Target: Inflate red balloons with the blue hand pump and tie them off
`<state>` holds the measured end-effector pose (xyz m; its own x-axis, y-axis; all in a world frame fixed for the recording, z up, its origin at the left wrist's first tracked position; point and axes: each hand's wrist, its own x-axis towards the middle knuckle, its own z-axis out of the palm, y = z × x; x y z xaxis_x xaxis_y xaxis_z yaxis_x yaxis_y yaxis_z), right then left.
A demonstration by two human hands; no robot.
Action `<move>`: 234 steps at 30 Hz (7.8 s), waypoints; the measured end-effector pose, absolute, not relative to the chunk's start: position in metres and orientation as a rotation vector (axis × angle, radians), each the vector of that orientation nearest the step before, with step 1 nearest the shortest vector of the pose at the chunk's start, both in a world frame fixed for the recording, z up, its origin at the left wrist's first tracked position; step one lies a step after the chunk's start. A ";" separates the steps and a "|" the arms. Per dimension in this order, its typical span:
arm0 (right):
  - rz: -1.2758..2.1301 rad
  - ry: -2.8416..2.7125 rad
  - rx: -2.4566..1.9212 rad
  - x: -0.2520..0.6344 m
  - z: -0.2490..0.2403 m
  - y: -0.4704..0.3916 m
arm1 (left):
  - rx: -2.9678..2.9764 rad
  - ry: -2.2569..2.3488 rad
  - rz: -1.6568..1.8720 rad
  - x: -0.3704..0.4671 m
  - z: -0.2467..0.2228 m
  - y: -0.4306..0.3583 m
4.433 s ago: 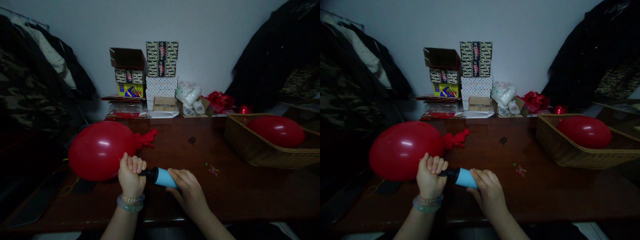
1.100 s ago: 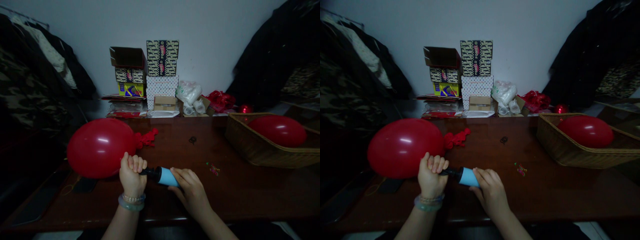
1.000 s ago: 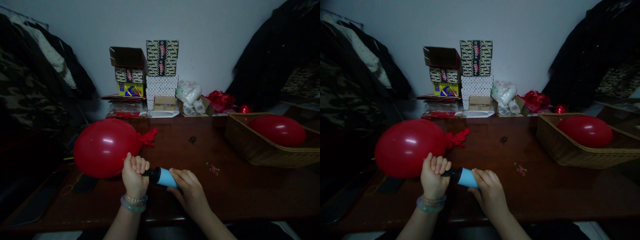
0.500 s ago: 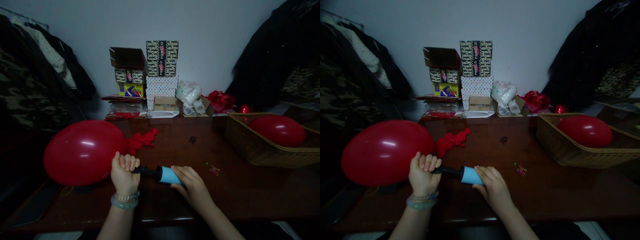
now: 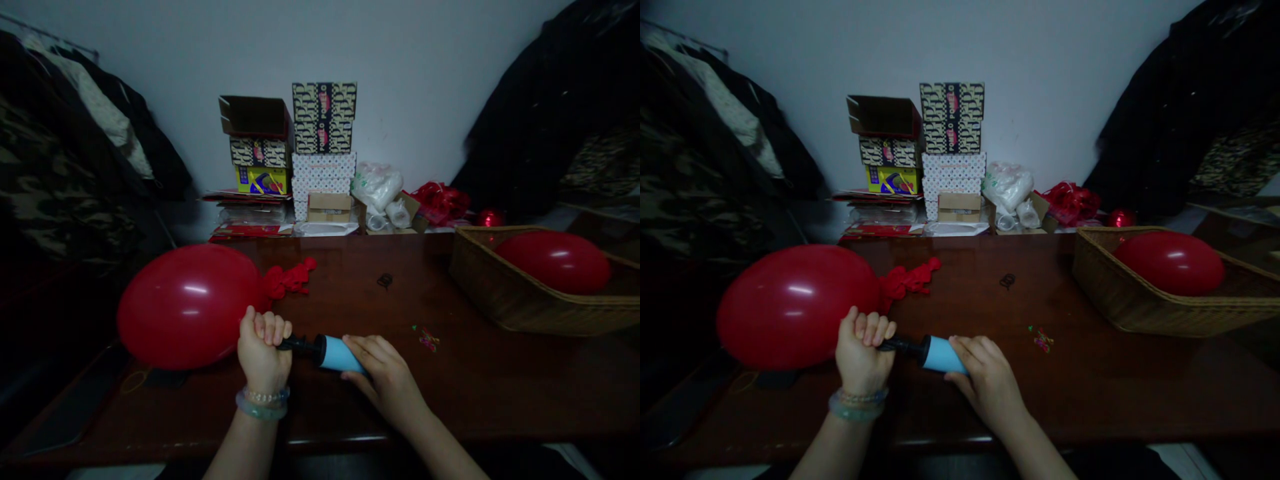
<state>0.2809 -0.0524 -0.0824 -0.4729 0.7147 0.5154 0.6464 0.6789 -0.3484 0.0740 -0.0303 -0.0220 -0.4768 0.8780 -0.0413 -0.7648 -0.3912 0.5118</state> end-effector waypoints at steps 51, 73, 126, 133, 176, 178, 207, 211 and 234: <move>0.069 -2.180 -1.076 0.271 -0.084 -0.056 | 0.366 0.572 2.005 0.070 -0.010 -0.033; -0.002 -2.166 -1.059 0.278 -0.084 -0.053 | 0.356 0.553 2.047 0.061 -0.009 -0.034; 0.099 -2.144 -1.081 0.268 -0.088 -0.059 | 0.350 0.566 1.977 0.085 -0.015 -0.033; 0.092 -2.168 -1.059 0.271 -0.088 -0.056 | 0.357 0.573 2.007 0.073 -0.008 -0.034; -0.014 -2.172 -1.035 0.279 -0.086 -0.049 | 0.353 0.586 2.066 0.054 0.000 -0.037; -0.018 -2.176 -1.033 0.281 -0.087 -0.047 | 0.345 0.581 2.076 0.048 0.000 -0.036; 0.092 -2.168 -1.054 0.266 -0.083 -0.061 | 0.369 0.579 1.983 0.082 -0.011 -0.037; 0.069 -2.174 -1.051 0.269 -0.083 -0.059 | 0.366 0.572 2.002 0.074 -0.005 -0.037; -0.069 -2.159 -1.064 0.275 -0.087 -0.054 | 0.339 0.546 2.047 0.055 -0.007 -0.035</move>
<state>0.2752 -0.0537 -0.0865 -0.4021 0.6713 0.6226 0.7099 0.6581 -0.2511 0.0554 -0.0349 -0.0068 -0.5049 0.8630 0.0193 -0.7387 -0.4435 0.5075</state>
